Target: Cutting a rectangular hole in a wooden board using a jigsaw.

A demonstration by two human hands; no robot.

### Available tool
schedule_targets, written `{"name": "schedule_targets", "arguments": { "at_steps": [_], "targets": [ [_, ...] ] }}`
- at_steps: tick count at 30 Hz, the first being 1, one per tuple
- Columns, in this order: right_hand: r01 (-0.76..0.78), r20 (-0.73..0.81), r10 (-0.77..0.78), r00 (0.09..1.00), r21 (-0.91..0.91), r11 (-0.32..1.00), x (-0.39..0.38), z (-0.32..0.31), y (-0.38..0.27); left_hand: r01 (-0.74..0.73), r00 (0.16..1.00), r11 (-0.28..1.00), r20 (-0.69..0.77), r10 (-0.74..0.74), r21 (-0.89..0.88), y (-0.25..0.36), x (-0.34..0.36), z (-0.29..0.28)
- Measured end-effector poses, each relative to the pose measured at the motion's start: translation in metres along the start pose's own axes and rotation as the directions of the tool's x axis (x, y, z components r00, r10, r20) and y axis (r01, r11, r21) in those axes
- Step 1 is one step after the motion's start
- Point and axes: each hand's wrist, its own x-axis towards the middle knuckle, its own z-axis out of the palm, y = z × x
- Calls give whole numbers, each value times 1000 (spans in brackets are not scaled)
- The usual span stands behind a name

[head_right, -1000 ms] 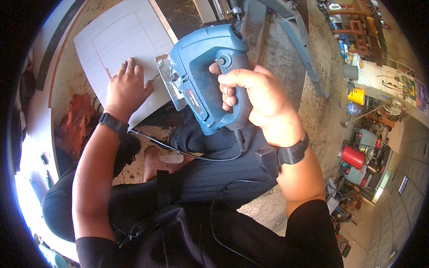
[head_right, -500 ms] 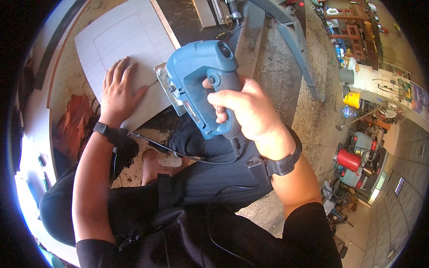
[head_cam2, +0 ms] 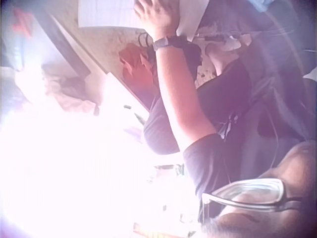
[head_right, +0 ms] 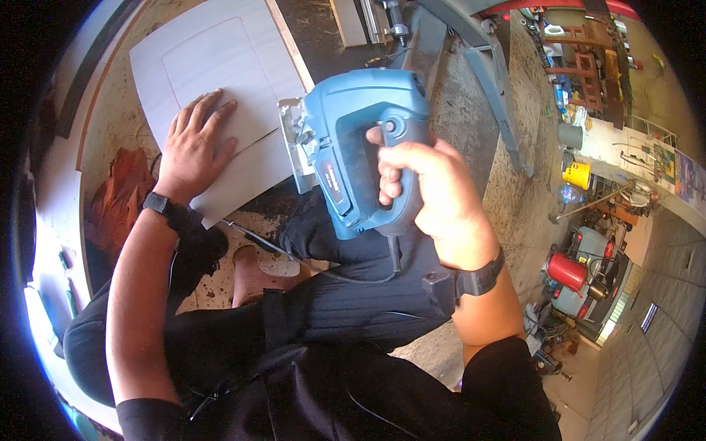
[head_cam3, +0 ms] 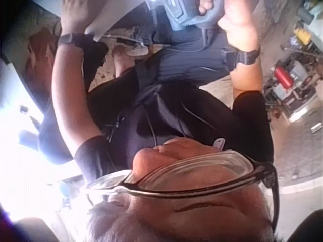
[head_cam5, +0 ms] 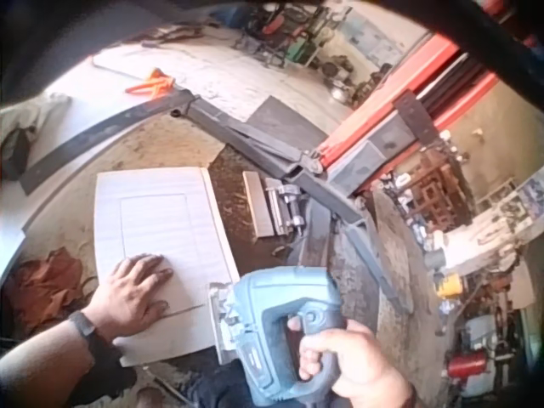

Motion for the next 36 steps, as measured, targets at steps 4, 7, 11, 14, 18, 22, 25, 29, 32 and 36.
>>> {"name": "schedule_targets", "arguments": {
  "at_steps": [4,7,11,14,18,22,25,29,32,36],
  "targets": [
    [-129,69,116,991,229,965,6,-14,2,-5,998,999,-59,2,-35,-2,5,0],
    [-141,100,118,988,272,952,6,-21,6,-73,997,997,12,74,-29,-12,10,-6],
    [-178,107,151,983,332,926,8,-27,7,-167,981,977,126,151,131,-31,15,-14],
    [-209,123,174,977,391,896,8,-27,6,-142,986,972,110,123,189,-34,17,-13],
    [-203,99,177,979,440,875,3,-21,6,-95,982,981,177,64,171,-31,18,-12],
    [-190,58,185,981,484,854,-3,-13,5,-95,985,982,160,69,162,-32,19,-13],
    [-193,43,200,979,515,835,-4,-8,4,-104,985,981,151,80,161,-34,19,-13],
    [-169,20,180,983,464,869,-5,-1,1,-111,987,980,134,90,164,-36,18,-10],
    [-102,12,102,995,254,962,-6,4,-3,-121,987,982,121,104,146,-37,18,-11],
    [-91,-14,95,995,185,978,-10,10,-5,-112,989,986,110,99,120,-36,18,-12]
  ]
}}
